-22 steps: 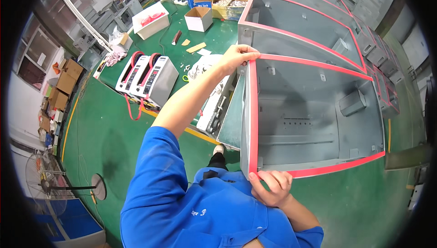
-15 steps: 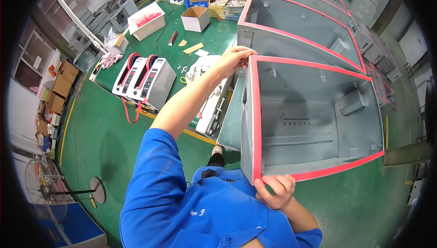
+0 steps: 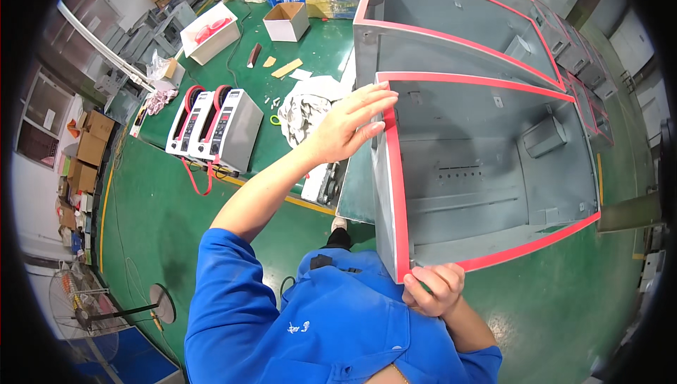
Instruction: Applying adhesive strips and using a metal scraper to finish the edges and openings of metal storage cabinets.
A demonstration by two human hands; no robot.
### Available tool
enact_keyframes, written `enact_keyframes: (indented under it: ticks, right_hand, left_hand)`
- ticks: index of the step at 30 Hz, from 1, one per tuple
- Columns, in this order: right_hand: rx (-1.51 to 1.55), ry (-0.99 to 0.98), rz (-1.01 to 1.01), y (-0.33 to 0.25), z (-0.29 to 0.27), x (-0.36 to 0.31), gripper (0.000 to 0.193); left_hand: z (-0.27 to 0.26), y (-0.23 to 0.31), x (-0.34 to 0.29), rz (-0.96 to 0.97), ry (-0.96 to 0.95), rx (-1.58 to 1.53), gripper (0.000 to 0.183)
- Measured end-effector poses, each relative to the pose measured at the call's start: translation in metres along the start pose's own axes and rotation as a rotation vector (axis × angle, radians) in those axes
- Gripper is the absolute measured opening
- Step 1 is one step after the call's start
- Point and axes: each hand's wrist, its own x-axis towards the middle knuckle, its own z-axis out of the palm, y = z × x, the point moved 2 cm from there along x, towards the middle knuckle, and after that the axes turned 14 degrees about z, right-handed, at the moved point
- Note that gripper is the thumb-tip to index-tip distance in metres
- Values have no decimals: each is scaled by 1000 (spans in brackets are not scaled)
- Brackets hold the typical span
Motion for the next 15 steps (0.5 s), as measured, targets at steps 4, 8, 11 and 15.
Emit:
enact_keyframes:
  ticks: [4, 8, 11, 15]
  right_hand:
    - [14, -2, 1, 0, 0, -2, 22]
    - [24, -6, 8, 1, 0, -2, 23]
    - [43, -6, 13, 1, 0, -2, 22]
    - [48, -5, 15, 1, -1, -2, 21]
  left_hand:
    - [0, 14, 0, 103, -161, 42, 40]
    - [3, 29, -3, 156, -236, 89, 47]
    - [6, 42, -2, 184, -267, 93, 55]
    - [9, 56, -5, 220, -285, 79, 58]
